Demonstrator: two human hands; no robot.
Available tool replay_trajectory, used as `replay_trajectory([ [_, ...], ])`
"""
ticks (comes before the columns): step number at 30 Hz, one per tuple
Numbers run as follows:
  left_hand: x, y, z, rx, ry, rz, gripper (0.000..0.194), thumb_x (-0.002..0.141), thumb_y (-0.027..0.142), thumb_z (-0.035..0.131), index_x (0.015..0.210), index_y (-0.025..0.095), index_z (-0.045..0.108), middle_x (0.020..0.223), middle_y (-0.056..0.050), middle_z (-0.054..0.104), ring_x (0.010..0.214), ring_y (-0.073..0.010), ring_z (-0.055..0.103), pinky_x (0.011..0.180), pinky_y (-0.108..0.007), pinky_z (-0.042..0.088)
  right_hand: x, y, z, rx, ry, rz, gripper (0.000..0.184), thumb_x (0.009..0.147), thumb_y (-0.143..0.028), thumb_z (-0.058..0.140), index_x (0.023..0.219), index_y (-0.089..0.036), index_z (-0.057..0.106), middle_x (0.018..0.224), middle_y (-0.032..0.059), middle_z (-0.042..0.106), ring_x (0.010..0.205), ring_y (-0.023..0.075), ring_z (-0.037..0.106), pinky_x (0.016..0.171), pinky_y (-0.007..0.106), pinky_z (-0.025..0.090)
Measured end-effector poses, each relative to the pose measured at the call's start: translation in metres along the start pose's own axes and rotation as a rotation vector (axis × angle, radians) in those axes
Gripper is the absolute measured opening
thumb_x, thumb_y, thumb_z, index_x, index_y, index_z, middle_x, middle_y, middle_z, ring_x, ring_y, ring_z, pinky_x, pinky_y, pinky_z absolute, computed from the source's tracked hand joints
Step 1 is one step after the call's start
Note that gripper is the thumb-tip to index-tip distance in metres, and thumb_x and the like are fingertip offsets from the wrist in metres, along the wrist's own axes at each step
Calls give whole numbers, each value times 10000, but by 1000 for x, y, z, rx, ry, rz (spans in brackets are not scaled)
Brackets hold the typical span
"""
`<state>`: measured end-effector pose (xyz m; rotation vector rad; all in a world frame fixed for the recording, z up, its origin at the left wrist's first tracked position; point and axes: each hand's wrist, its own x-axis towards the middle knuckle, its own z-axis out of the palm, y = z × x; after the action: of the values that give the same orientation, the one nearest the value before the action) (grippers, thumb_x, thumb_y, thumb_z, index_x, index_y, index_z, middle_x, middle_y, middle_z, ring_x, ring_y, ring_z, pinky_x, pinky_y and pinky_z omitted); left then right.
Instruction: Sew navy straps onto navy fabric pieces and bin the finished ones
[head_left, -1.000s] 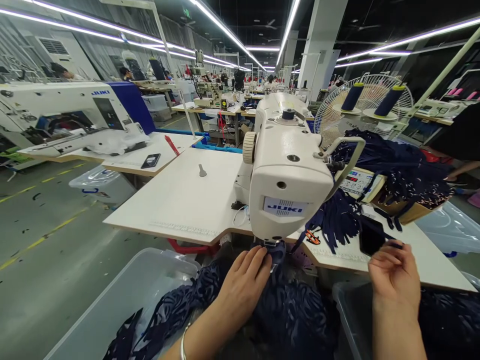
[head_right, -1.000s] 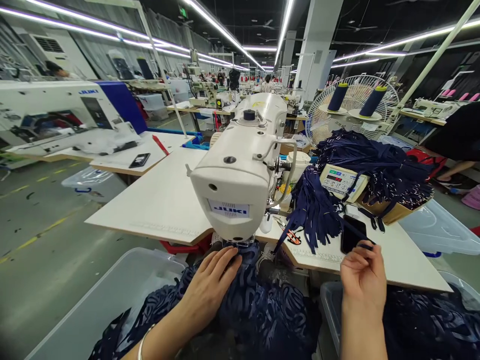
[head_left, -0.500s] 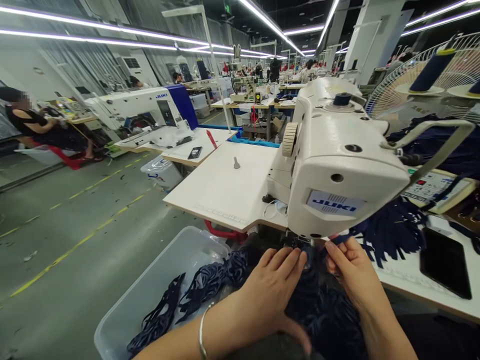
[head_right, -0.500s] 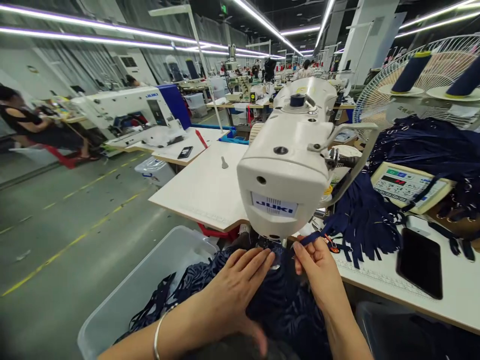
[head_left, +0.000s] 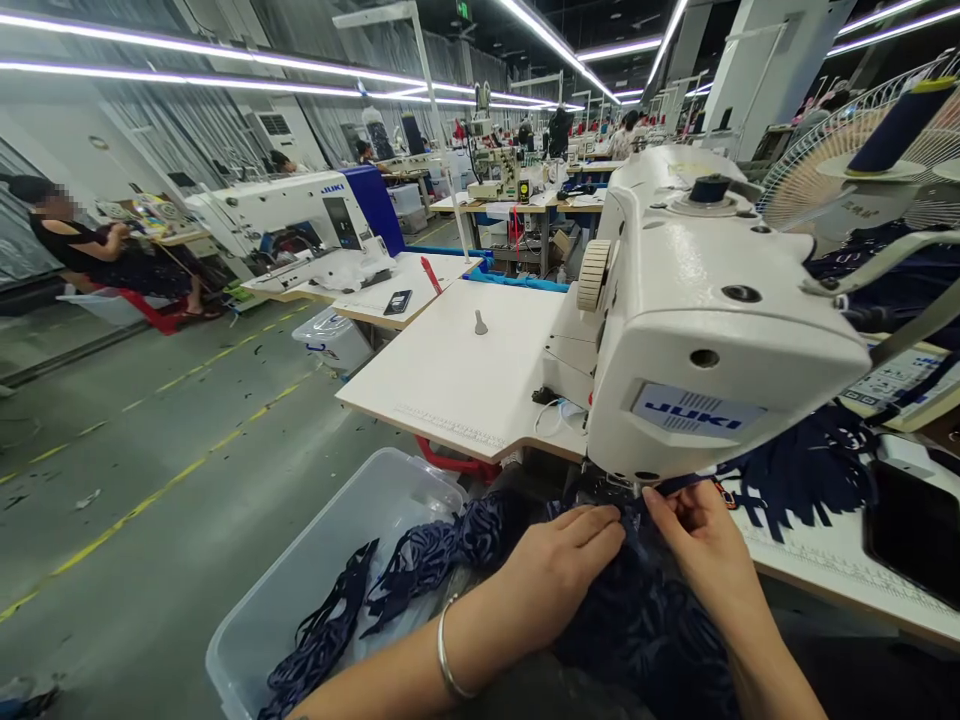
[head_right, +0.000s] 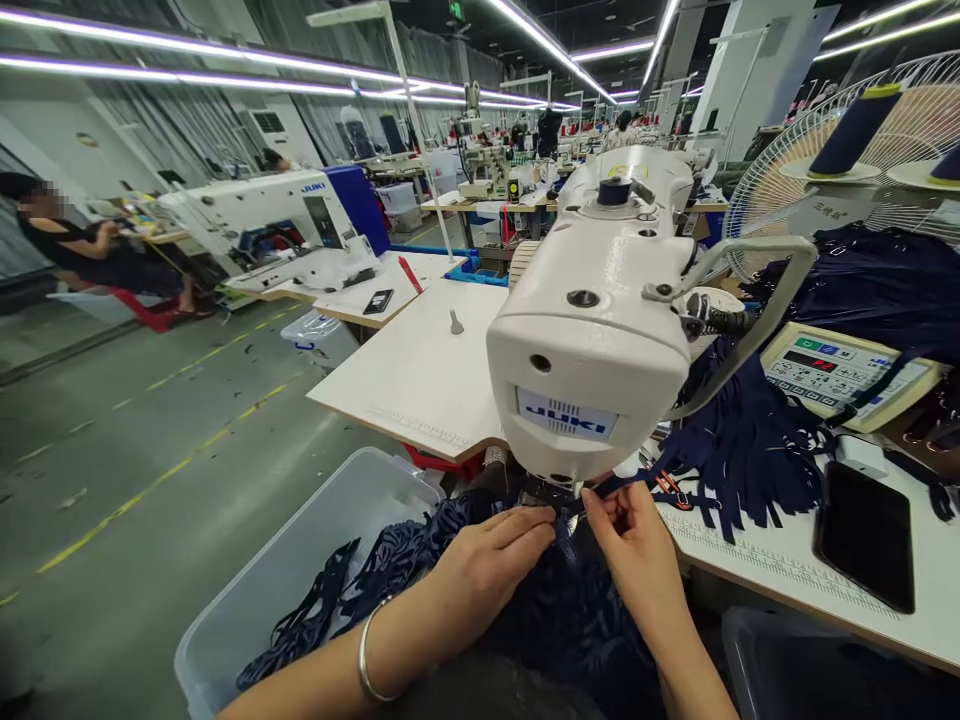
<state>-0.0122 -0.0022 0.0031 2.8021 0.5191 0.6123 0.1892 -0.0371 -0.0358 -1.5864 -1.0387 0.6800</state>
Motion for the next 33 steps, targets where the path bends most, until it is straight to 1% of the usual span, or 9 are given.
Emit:
replay_trajectory([
  [3, 2, 0, -1, 87, -50, 47, 326, 1008, 134, 360, 1304, 101, 492, 1316, -100, 563, 1209, -167, 522, 1035, -275, 446, 1, 4, 5, 53, -25, 36, 350, 798, -524, 647, 767, -232, 458, 631, -60, 440, 584, 121, 424, 535, 253, 358],
  [5, 3, 0, -3, 172, -52, 71, 342, 1007, 156, 391, 1333, 109, 483, 1298, -100, 578, 1166, -185, 543, 1004, -310, 464, 2, 5, 7, 75, -30, 60, 365, 789, -536, 649, 757, -230, 451, 625, -63, 425, 577, 118, 407, 527, 253, 349],
  [8, 4, -2, -7, 232, -38, 118, 335, 1010, 154, 389, 1322, 120, 504, 1271, -94, 594, 1200, -196, 517, 1065, -357, 413, 3, 5, 8, 85, -39, 85, 384, 783, -543, 650, 741, -230, 432, 622, -69, 396, 571, 114, 387, 517, 250, 337],
  [11, 4, -6, -10, 226, -59, 177, 342, 1019, 129, 339, 1311, 96, 514, 1269, -93, 590, 1228, -180, 501, 1126, -326, 347, 2, 5, 8, 66, -55, 100, 374, 790, -543, 643, 769, -226, 446, 640, -62, 420, 594, 118, 410, 539, 253, 359],
  [13, 4, -8, -11, 234, -70, 195, 345, 1019, 117, 335, 1316, 83, 507, 1274, -95, 584, 1234, -175, 502, 1136, -306, 336, 2, 5, 8, 35, -50, 103, 366, 801, -544, 629, 775, -225, 454, 649, -57, 431, 601, 121, 415, 546, 255, 367],
  [17, 2, -11, -11, 239, -74, 210, 345, 1011, 116, 379, 1338, 73, 480, 1263, -97, 590, 1255, -173, 492, 1154, -312, 327, 3, 3, 8, -1, -69, 96, 348, 817, -549, 607, 828, -223, 486, 658, -55, 431, 606, 127, 421, 555, 261, 374],
  [21, 0, -12, -8, 214, -67, 197, 358, 1014, 108, 367, 1355, 76, 471, 1314, -81, 569, 1298, -177, 455, 1173, -320, 307, 3, 2, 7, -11, -100, 118, 349, 822, -550, 602, 884, -222, 502, 685, -51, 444, 635, 134, 443, 592, 268, 396],
  [30, 2, -10, -4, 211, -25, 166, 325, 1017, 164, 410, 1315, 82, 511, 1311, -80, 573, 1272, -167, 484, 1139, -304, 357, 4, 0, 8, 18, -84, 80, 334, 800, -526, 629, 892, -221, 528, 684, -46, 462, 620, 133, 441, 577, 255, 409],
  [33, 3, -9, -6, 188, -40, 152, 340, 1018, 139, 375, 1334, 89, 491, 1317, -85, 565, 1283, -172, 467, 1137, -315, 350, 5, -1, 8, 17, -78, 80, 315, 799, -514, 640, 861, -225, 532, 669, -48, 461, 617, 134, 453, 577, 248, 417],
])
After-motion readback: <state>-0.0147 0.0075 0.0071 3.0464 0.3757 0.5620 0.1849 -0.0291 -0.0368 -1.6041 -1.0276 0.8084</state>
